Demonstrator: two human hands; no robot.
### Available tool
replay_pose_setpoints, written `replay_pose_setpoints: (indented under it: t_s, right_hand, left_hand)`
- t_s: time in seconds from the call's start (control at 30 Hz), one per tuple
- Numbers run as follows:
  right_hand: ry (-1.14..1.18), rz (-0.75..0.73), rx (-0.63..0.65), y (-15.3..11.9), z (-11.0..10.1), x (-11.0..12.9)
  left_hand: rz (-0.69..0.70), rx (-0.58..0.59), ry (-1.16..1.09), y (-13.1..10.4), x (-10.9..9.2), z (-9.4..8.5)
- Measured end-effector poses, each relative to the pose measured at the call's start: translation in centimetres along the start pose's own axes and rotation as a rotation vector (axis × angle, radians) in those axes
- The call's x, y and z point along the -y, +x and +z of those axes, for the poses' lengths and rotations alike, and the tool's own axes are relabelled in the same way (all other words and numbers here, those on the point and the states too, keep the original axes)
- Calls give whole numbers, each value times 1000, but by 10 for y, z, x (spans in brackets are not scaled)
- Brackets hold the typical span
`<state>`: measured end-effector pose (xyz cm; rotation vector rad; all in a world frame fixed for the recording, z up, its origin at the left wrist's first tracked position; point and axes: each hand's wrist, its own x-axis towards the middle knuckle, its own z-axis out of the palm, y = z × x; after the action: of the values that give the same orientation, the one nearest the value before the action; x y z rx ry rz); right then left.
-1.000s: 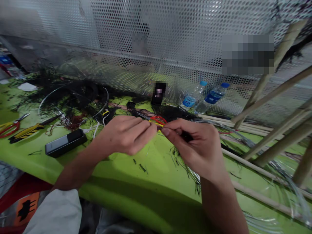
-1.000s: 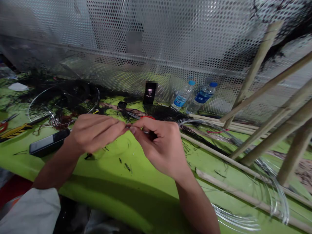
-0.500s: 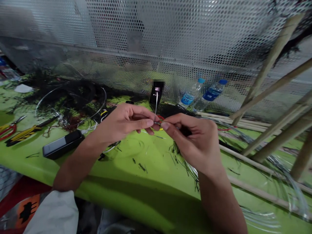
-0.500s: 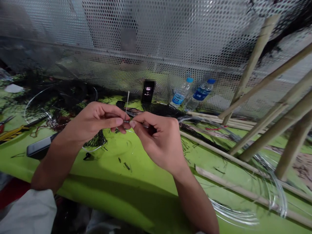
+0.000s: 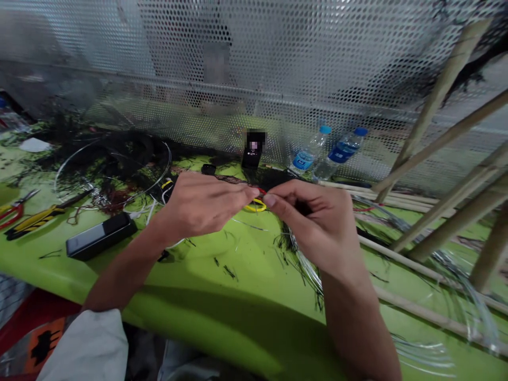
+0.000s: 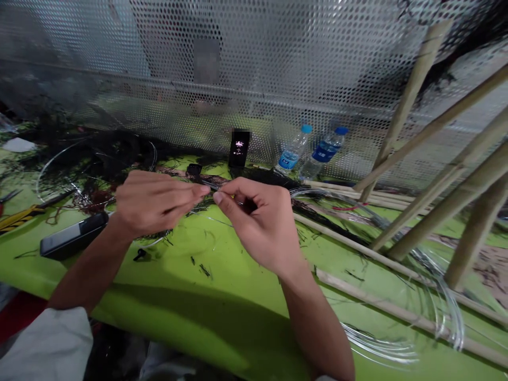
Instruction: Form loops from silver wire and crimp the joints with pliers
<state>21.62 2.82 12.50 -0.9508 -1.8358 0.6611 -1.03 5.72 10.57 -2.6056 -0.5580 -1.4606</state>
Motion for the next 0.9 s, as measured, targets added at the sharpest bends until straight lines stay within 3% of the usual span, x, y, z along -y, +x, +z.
replay_pose_setpoints:
  t_s: [0.07, 0.13, 0.2, 0.3, 0.53, 0.67, 0.73, 0.9]
  right_hand:
    - [-82, -51, 70, 0, -2, 1]
    - [-158, -92, 129, -1, -5, 2]
    - [-205, -108, 144, -2, -6, 2]
    - [-226, -121, 153, -3, -8, 3]
    - [-212, -129, 179, -2, -10, 6]
    - [-199, -124, 205, -2, -10, 6]
    - [-203, -105, 197, -2, -10, 5]
    - [-172, -23, 146, -4, -9, 6]
  left_hand:
    - [-281, 103, -284, 5, -1, -6]
    - [-576, 304, -615, 12, -2, -11]
    - [-763, 515, -853, 18, -1, -13]
    - [-867, 624, -1034, 21, 1, -12]
    - [-897, 553, -1091, 18, 2, -6]
    - [-867, 576, -1037, 17, 1, -4]
    - [-754, 522, -846, 16, -1, -3]
    - [-56, 175, 50, 10, -6, -3]
